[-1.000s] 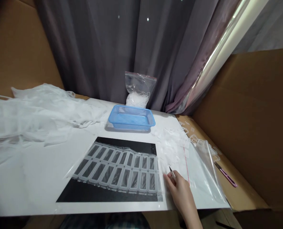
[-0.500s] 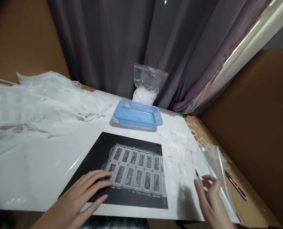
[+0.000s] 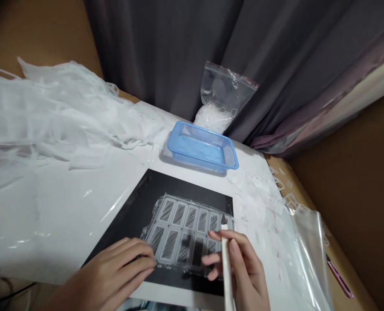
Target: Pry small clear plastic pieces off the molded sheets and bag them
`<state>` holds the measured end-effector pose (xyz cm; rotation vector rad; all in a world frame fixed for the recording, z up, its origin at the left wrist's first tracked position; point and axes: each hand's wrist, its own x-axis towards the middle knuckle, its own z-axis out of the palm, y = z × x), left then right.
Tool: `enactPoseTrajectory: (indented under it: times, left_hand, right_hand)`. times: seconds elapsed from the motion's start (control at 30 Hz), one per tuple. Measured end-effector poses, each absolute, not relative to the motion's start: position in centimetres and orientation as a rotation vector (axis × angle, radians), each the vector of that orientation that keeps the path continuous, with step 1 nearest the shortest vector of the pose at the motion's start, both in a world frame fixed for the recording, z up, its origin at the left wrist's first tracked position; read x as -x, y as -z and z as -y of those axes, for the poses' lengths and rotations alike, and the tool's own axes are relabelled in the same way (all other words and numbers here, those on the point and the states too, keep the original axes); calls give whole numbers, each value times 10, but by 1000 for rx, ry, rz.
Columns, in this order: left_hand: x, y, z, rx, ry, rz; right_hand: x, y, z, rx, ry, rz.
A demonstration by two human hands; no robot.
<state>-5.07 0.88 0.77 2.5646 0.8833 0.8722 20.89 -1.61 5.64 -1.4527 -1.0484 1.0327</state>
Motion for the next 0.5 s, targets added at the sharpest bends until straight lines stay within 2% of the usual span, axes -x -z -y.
enactPoseTrajectory:
  times: [0.27,0.5]
  left_hand:
    - [57,1,3,-2661,-1093,-960]
    - [65,4,-5,-2810,-693,-1150]
  right_hand:
    - [-174,-36,5,1354,-1075,1173]
    - [-138,-29,-16,1435,-766,1516]
